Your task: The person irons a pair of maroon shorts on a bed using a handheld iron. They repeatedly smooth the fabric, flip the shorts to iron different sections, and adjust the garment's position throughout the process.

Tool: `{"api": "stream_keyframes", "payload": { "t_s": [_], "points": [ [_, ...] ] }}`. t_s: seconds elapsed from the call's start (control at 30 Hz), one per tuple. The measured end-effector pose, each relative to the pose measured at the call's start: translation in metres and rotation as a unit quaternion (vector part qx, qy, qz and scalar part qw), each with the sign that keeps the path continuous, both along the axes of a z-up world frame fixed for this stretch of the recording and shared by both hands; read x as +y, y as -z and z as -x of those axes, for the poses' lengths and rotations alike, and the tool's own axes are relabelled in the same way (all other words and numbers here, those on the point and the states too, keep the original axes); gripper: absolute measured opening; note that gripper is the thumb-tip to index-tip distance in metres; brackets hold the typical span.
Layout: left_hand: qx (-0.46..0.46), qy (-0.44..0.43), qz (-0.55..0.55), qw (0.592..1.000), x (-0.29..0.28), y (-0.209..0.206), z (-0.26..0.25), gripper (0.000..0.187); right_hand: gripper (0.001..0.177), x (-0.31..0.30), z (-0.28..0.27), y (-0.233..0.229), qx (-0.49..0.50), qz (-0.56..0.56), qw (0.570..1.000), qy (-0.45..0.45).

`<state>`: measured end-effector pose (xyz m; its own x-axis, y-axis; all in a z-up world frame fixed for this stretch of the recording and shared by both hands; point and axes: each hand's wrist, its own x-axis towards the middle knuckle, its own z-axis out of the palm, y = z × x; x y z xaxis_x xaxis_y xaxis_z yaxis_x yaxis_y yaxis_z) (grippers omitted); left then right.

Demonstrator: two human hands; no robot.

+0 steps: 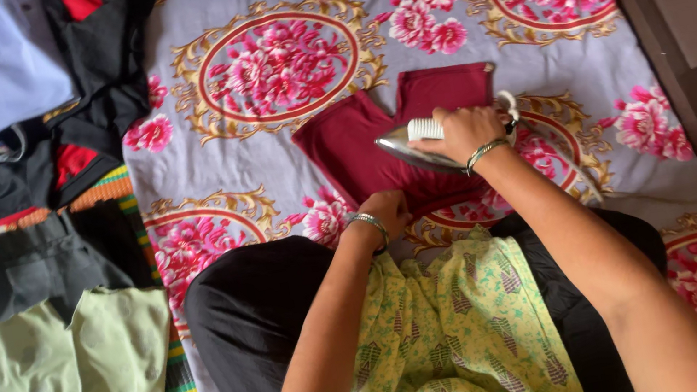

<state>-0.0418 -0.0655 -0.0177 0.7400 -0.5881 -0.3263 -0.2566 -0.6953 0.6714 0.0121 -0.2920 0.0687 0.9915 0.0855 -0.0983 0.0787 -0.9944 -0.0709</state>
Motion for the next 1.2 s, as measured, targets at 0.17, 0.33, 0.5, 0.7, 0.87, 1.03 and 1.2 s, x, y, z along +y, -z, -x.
{"api": "stream_keyframes", "payload": {
  "t_s": [0.17, 0.33, 0.5, 0.7, 0.87, 1.03, 1.2],
  "points": [
    [-0.023, 0.017, -0.015, 0.999, 0.007, -0.019, 0.008, 0.042, 0.073, -0.043, 0.022, 0.002, -0.111, 0.048, 0.990, 0.077],
    [-0.148, 0.093, -0.089, 0.980, -0.012, -0.035, 0.019, 0.066, 0.076, -0.121, 0.028, 0.008, -0.074, 0.025, 0.954, 0.291],
    [-0.238, 0.167, -0.066, 0.955, -0.047, -0.024, 0.034, 0.067, 0.068, -0.183, 0.034, 0.021, -0.107, -0.016, 0.906, 0.410],
    [-0.338, 0.126, -0.107, 0.926, -0.060, -0.005, 0.041, 0.056, 0.042, -0.210, 0.028, 0.041, -0.451, -0.262, 0.801, 0.295],
    [-0.321, 0.118, -0.089, 0.935, -0.069, -0.007, 0.043, 0.063, 0.027, -0.201, 0.028, 0.071, -0.350, -0.408, 0.802, 0.262],
    [-0.307, 0.081, -0.128, 0.940, -0.067, 0.003, 0.041, 0.048, 0.027, -0.205, 0.033, 0.091, -0.407, -0.391, 0.794, 0.227],
    [-0.276, 0.026, -0.091, 0.956, -0.061, 0.009, 0.032, 0.040, 0.050, -0.193, 0.040, 0.094, -0.358, -0.488, 0.728, 0.322]
  ]
}}
